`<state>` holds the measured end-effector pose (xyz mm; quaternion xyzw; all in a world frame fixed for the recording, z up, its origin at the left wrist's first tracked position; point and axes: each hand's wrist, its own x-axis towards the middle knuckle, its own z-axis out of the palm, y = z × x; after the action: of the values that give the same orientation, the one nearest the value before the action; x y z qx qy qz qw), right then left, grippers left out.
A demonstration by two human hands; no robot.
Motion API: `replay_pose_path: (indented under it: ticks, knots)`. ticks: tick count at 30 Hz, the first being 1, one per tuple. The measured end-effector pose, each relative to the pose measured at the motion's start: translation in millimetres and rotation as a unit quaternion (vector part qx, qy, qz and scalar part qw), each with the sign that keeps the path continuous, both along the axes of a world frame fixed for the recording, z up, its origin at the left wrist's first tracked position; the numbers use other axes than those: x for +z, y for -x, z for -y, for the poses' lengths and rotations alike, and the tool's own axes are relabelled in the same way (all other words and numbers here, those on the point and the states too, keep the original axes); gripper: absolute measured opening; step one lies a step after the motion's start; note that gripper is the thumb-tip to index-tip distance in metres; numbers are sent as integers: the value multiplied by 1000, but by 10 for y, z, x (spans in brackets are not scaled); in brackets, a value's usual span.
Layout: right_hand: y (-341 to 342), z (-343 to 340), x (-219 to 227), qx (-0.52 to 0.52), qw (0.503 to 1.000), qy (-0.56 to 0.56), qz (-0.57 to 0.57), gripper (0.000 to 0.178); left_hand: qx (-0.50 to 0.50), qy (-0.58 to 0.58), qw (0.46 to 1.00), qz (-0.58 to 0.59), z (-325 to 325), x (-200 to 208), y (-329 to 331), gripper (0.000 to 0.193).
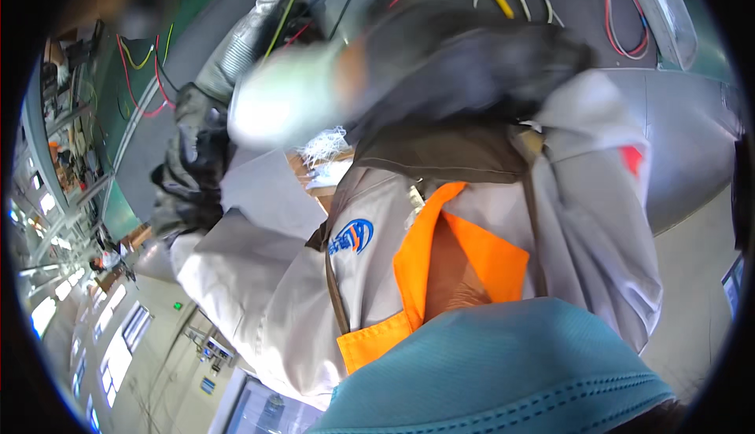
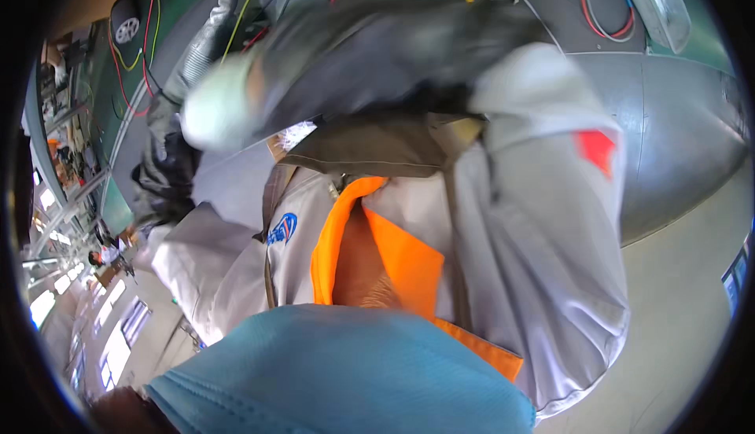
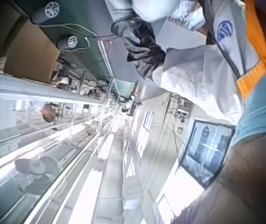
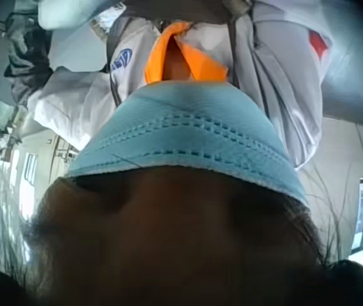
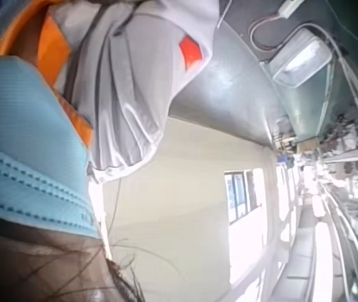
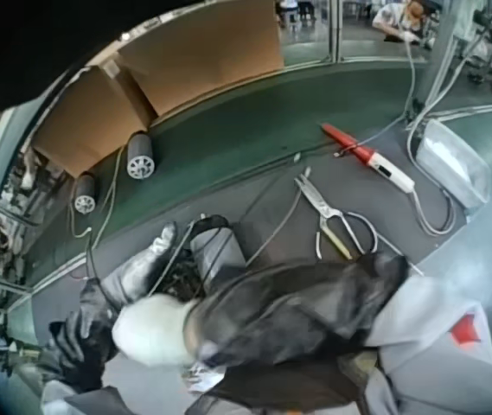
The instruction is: Connecting and securing electrical wires to small electric motors at an assembly station.
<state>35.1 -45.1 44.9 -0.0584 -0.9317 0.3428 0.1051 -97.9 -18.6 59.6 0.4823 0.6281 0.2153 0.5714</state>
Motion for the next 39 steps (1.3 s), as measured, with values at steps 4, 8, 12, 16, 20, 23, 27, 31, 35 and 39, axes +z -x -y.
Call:
replay_pose_path:
  ticks: [4,8,12,16,20,23,27,31,35,39]
  knots:
    - [216,141,-424,16,997,-64,-48,29,-16,33,994,-104,-297,-119,20,69]
    - [-5,102,-235,100,992,77,-26,34,-27,101,978,-183,-412,-178,-78,70]
    - [-1980,-507,-636,-214,920,59,-322,31,91,-81,992,-31,-245,-594,-80,63]
    - [-3878,315,-264,-731,593,316,-122,22,36,-157,987,1,-308,-696,-73,51]
    - [-4283,1027,-752,-758,498,420,-31,41,84,-131,987,-28,-285,-597,-229,49]
    - [-3931,1084,-901,-740,483,456,-106,41,79,-122,989,-14,-230,-501,-456,48]
    - [-3814,1053,-751,-707,572,381,-168,31,64,-86,993,-54,-165,-425,-527,46]
    - [-3487,829,-360,-650,654,330,-202,28,-110,-23,982,-154,-276,-227,-282,50]
    - [-2949,428,-491,-453,787,361,-214,20,-284,84,949,-112,-545,-457,65,28]
    - [-1878,-310,-611,-333,939,11,-84,17,-371,81,919,109,-697,-82,156,40]
